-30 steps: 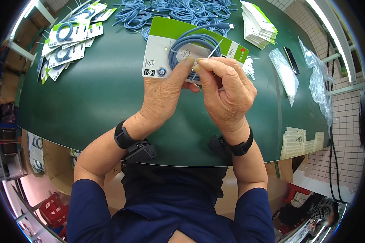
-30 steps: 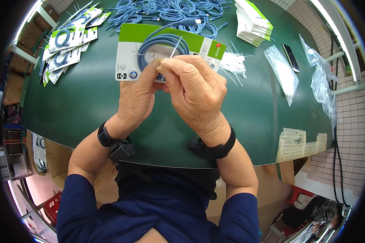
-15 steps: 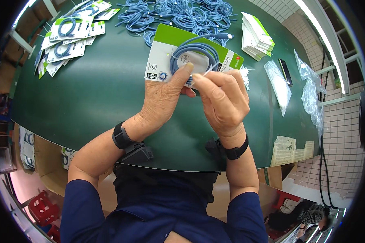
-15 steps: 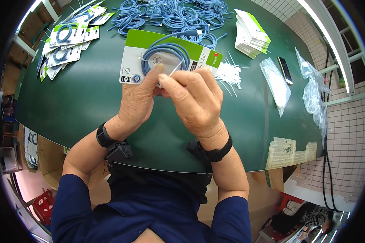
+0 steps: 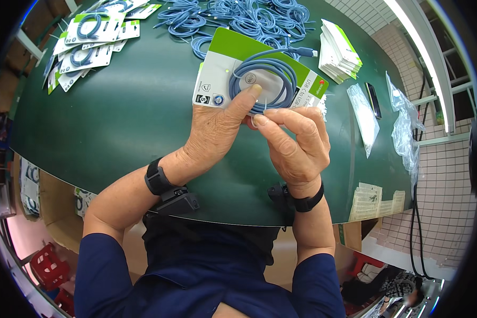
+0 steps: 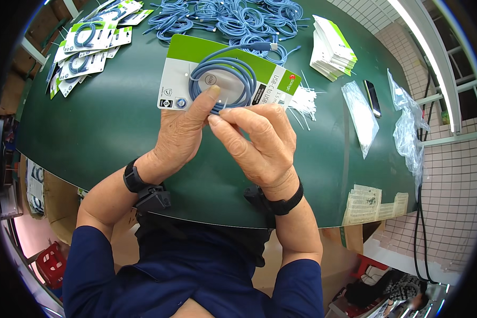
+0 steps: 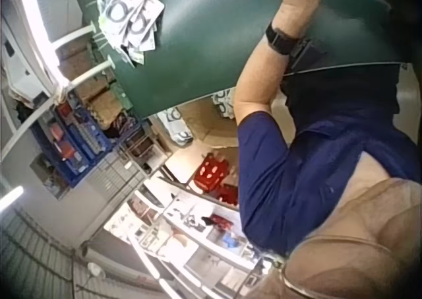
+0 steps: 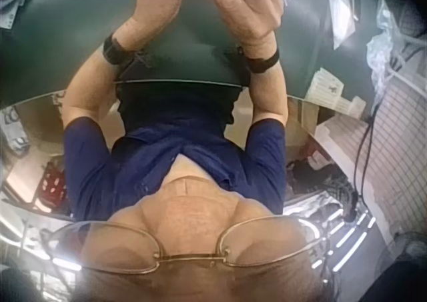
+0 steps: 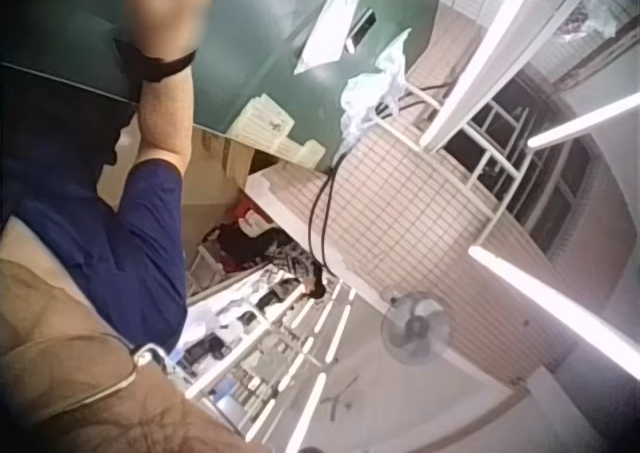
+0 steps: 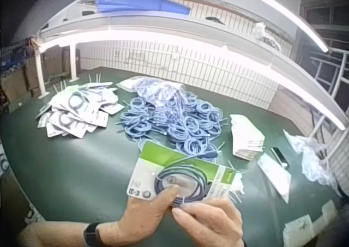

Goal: Manually packaging blue USB cables into plastic and cardboard retail packaging.

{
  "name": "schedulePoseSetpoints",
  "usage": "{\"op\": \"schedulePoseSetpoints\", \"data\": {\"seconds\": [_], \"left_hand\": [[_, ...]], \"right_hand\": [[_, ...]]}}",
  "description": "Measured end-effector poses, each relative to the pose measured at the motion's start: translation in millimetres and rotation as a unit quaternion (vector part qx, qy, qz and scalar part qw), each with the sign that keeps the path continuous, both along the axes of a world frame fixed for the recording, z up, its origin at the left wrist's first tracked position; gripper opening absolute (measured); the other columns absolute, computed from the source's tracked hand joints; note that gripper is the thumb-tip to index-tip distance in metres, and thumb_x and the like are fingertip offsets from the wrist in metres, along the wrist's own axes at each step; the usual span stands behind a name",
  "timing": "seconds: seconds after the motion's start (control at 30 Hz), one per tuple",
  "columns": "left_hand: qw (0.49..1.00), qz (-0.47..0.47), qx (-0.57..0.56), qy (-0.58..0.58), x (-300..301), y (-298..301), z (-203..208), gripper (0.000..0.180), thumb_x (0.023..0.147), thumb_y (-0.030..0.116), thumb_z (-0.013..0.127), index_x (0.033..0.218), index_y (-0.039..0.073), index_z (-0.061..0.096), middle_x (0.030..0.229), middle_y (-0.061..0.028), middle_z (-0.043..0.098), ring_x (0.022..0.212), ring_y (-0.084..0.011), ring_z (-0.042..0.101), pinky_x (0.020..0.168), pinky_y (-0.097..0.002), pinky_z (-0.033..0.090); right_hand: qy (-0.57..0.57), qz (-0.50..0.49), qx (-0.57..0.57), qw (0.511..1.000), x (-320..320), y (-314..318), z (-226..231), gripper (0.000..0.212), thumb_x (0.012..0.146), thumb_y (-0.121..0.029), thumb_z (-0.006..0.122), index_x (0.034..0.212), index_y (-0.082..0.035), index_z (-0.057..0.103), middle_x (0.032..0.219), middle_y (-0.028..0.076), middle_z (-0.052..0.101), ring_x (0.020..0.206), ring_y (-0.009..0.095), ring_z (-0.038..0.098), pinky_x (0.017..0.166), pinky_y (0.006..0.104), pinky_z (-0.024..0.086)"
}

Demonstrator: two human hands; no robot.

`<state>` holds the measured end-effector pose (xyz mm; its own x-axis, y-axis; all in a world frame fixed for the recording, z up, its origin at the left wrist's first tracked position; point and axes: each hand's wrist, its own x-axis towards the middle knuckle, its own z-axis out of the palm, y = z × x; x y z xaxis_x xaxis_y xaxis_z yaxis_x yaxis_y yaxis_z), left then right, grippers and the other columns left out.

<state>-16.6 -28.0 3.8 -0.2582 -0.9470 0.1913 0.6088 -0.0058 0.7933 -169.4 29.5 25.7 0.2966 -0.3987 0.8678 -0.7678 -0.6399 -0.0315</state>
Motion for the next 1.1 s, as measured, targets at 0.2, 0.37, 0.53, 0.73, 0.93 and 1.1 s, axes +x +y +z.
{"op": "schedulePoseSetpoints", "data": {"seconds": [0.2,0.37,0.53,0.73,0.93,1.1], "left_hand": [[1.0,-0.013,0.007,-0.011,2,-1,5,0.037,0.101,0.012,0.076,0.132,0.004,0.059,0.11,-0.0046,0.069,0.084,-0.0085,0.068,0.061,-0.0228,0.056],[1.0,0.004,-0.011,-0.021,2,-1,5,0.037,0.1,0.012,0.076,0.132,0.004,0.058,0.109,-0.0049,0.069,0.083,-0.009,0.068,0.059,-0.0233,0.057],[1.0,0.004,-0.013,-0.011,2,1,8,0.039,0.1,0.013,0.077,0.132,0.004,0.057,0.108,-0.0051,0.069,0.083,-0.0094,0.067,0.058,-0.0237,0.057],[1.0,0.009,-0.023,-0.017,3,2,7,0.039,0.1,0.013,0.077,0.132,0.004,0.057,0.109,-0.0058,0.07,0.083,-0.0097,0.068,0.057,-0.0233,0.057],[1.0,0.005,-0.015,-0.023,3,2,6,0.039,0.099,0.012,0.076,0.132,0.003,0.057,0.109,-0.006,0.07,0.081,-0.0095,0.067,0.058,-0.0234,0.057],[0.999,0.007,-0.029,-0.04,2,2,5,0.03,0.1,0.011,0.076,0.124,0.002,0.061,0.104,-0.005,0.071,0.077,-0.0086,0.066,0.058,-0.0237,0.056]], "right_hand": [[-0.022,0.003,-0.027,0.999,-2,-3,-7,0.035,0.075,0.003,0.082,0.107,-0.011,0.08,0.107,0.004,0.078,0.081,0.021,0.065,0.067,0.0325,0.051],[-0.053,0.008,-0.041,0.998,1,-5,-10,0.034,0.074,0.004,0.083,0.105,-0.011,0.081,0.104,0.004,0.08,0.074,0.02,0.062,0.063,0.031,0.048],[-0.064,-0.007,-0.04,0.997,4,-2,-9,0.034,0.074,0.004,0.085,0.103,-0.012,0.081,0.102,0.004,0.08,0.07,0.019,0.057,0.06,0.0297,0.045],[-0.052,-0.016,-0.013,0.998,6,4,-5,0.027,0.081,0.005,0.088,0.102,-0.009,0.079,0.101,0.009,0.081,0.074,0.022,0.065,0.062,0.0301,0.05],[-0.06,-0.013,-0.037,0.997,5,-3,-9,0.032,0.074,0.004,0.087,0.102,-0.012,0.081,0.1,0.004,0.08,0.069,0.018,0.057,0.058,0.0289,0.044],[-0.053,-0.015,0.017,0.998,5,0,-2,0.024,0.082,0.009,0.084,0.101,-0.005,0.077,0.099,0.01,0.08,0.076,0.023,0.07,0.063,0.0308,0.054]]}}
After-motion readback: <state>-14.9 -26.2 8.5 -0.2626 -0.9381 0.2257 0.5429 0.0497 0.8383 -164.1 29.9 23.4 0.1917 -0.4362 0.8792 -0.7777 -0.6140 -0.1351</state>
